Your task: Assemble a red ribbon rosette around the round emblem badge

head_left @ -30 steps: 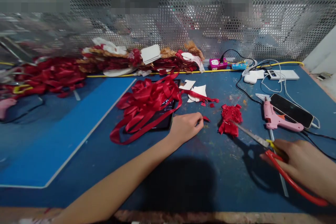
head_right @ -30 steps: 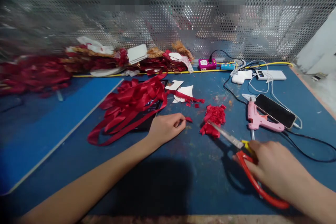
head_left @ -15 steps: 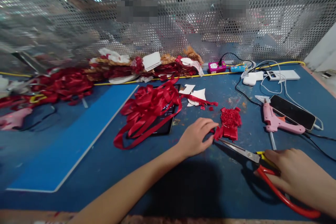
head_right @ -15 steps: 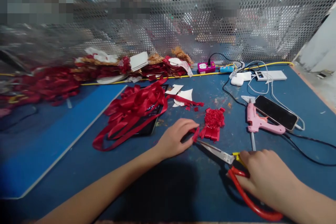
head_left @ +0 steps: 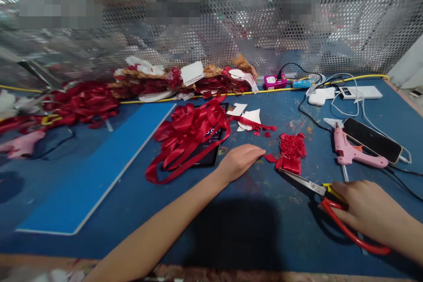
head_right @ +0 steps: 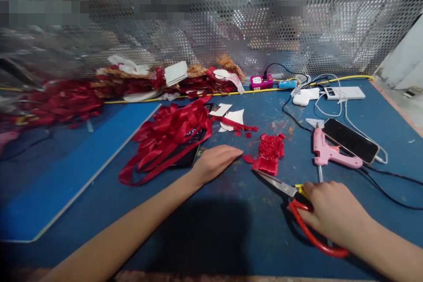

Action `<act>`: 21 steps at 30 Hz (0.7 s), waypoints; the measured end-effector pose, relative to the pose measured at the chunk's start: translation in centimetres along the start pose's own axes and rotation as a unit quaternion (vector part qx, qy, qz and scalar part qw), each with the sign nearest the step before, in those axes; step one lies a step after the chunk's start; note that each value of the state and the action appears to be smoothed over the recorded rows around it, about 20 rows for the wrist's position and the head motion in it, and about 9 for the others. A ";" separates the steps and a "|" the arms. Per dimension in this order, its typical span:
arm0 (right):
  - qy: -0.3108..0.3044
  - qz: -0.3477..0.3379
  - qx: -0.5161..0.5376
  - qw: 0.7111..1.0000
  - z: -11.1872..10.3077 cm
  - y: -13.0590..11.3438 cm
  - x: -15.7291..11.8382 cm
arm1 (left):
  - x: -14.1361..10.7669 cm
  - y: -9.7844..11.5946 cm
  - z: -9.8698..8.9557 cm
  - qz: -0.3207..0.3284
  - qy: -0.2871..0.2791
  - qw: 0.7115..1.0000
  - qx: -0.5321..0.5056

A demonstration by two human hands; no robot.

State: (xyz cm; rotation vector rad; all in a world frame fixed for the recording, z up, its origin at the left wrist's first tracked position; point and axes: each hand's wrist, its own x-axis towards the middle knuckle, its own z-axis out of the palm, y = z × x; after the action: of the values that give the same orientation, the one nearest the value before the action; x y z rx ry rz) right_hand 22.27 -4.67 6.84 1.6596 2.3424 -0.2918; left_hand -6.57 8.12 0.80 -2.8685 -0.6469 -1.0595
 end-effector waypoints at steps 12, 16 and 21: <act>0.004 0.037 -0.082 0.996 0.8 -0.3 1.0 | 0.8 -1.0 0.1 -0.052 0.023 0.997 0.042; -0.012 0.047 -0.093 0.994 0.8 -0.7 1.0 | 0.5 -0.8 0.0 -0.098 -0.002 0.995 0.036; 0.021 0.061 -0.130 0.989 1.2 0.9 1.0 | 1.0 -0.6 -0.1 -0.217 -0.025 0.975 0.043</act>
State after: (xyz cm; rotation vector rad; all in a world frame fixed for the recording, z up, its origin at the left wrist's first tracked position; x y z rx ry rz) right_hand 22.87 -3.83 5.40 1.6819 2.1856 0.0709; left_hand -6.19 8.98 1.46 -2.7508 -1.3318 -0.9614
